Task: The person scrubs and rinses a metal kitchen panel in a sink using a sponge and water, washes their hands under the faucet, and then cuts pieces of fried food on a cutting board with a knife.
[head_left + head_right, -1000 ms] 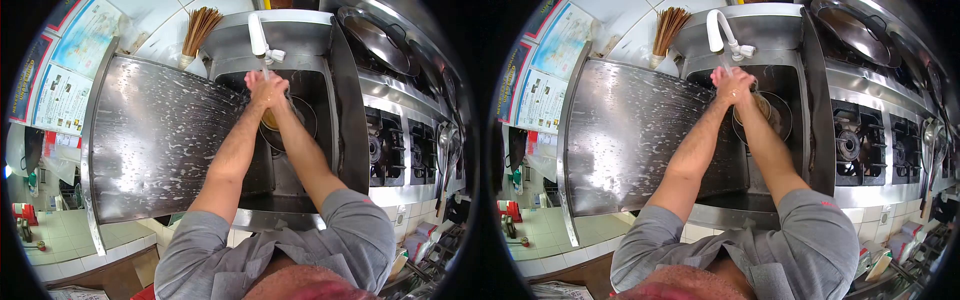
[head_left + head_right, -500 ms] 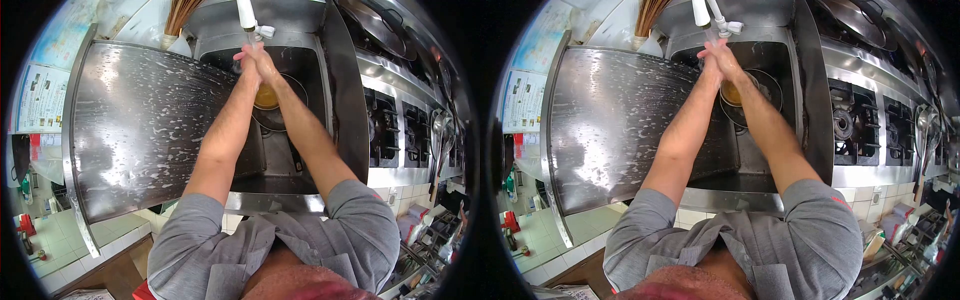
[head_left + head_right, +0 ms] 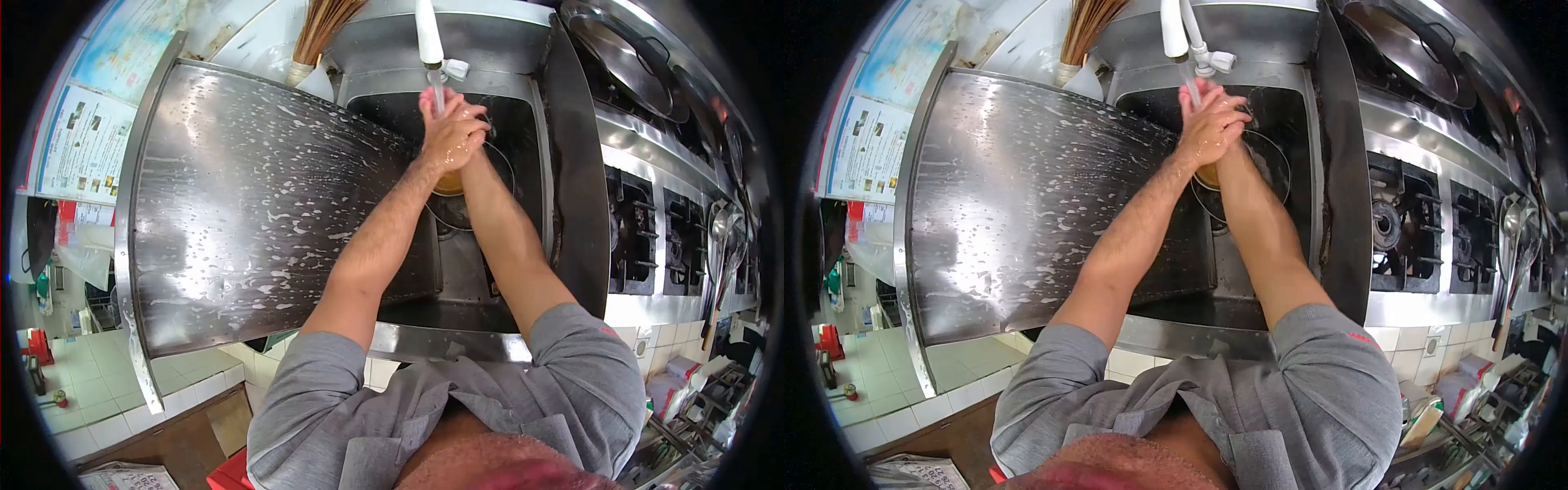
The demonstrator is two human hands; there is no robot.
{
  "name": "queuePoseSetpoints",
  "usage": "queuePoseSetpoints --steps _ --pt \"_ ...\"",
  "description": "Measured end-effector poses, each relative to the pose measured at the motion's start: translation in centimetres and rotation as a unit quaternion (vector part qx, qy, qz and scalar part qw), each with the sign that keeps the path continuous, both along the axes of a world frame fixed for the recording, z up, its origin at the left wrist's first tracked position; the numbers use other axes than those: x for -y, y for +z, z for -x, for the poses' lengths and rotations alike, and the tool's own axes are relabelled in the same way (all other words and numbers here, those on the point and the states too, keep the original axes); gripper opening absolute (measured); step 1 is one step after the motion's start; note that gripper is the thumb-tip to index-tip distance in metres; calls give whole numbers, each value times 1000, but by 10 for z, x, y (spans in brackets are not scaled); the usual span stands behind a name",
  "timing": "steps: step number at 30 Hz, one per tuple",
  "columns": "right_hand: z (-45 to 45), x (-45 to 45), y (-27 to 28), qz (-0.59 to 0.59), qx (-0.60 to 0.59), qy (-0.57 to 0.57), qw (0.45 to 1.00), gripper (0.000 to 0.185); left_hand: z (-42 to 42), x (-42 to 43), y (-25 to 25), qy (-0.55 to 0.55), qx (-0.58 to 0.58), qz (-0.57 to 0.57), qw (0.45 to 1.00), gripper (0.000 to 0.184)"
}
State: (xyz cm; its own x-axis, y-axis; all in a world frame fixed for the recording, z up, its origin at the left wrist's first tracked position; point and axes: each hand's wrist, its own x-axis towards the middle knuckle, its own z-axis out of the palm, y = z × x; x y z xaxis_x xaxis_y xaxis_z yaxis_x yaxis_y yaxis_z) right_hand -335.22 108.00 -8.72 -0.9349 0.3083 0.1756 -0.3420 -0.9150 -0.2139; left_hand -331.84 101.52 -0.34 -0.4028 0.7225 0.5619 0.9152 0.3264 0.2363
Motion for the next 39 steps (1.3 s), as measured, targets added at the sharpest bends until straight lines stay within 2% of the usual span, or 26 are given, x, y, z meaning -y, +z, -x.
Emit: queuePoseSetpoints --steps 3,5,6,7,8,9,11,12,13,15,16,17,18,19,20,22,23,25,26,27,30,34,35,36,38,39 --pt "-17 5 31 35 13 169 985 33 32 7 2 142 165 51 975 53" --pt "-23 17 49 17 250 91 964 24 39 15 6 223 157 129 954 51" --pt "-20 14 46 17 250 91 964 24 39 14 1 223 157 129 953 51" --pt "-14 11 48 -89 290 28 953 21 38 12 -6 231 320 -16 919 43" --pt "-8 7 46 -193 323 -36 926 19 37 9 -12 228 465 -160 840 35" --pt "-7 5 54 -192 322 -36 926 19 32 4 -15 228 464 -159 841 35" --pt "0 -2 65 -475 302 -126 817 15 22 -5 -18 133 590 -429 670 34" --pt "5 -3 66 -558 274 -187 761 14 22 -6 -17 105 603 -457 646 31" --pt "7 -7 67 -560 271 -183 761 14 23 -6 -17 108 600 -461 645 31" --pt "7 -16 66 -728 89 -296 612 14 17 3 -3 55 707 -426 562 28" --pt "12 -29 60 -761 99 -322 555 16 18 6 -3 45 689 -412 595 22" --pt "19 -45 54 -788 104 -346 498 19 24 13 -10 91 624 -318 709 21" --pt "23 -59 63 -840 113 -379 371 26 25 22 -17 84 548 -252 793 23" --pt "37 -74 52 -829 156 -396 363 30 12 32 -12 133 448 -214 858 21" --pt "49 -84 42 -793 222 -379 423 35 6 47 -21 122 328 -185 918 14" --pt "85 -126 -3 -784 174 -305 512 43 -19 77 -32 111 286 -165 937 15" --pt "82 -129 -4 -767 135 -285 559 45 -29 95 -44 79 195 -97 973 15" --pt "104 -140 -21 -720 223 -244 610 43 -64 123 -60 76 208 -113 969 15" --pt "105 -137 -18 -674 262 -207 659 41 -83 136 -54 99 303 -131 939 16" --pt "103 -136 -13 -625 300 -165 701 39 -99 148 -58 107 326 -129 931 15" --pt "115 -148 -18 -496 291 -104 811 29 -143 179 -54 142 333 -140 922 10" --pt "137 -171 -34 -373 275 -13 886 31 -183 206 -41 171 307 -135 926 17" --pt "146 -184 -55 -297 209 63 929 32 -193 212 -34 182 294 -137 928 20" --pt "135 -161 -60 -193 253 24 948 34 -204 220 -25 189 258 -146 936 24" --pt "105 -117 -92 -123 243 88 958 36 -226 237 -7 193 182 -127 956 32" --pt "48 -67 -68 -117 77 312 940 36 -241 247 0 212 177 -130 952 32"
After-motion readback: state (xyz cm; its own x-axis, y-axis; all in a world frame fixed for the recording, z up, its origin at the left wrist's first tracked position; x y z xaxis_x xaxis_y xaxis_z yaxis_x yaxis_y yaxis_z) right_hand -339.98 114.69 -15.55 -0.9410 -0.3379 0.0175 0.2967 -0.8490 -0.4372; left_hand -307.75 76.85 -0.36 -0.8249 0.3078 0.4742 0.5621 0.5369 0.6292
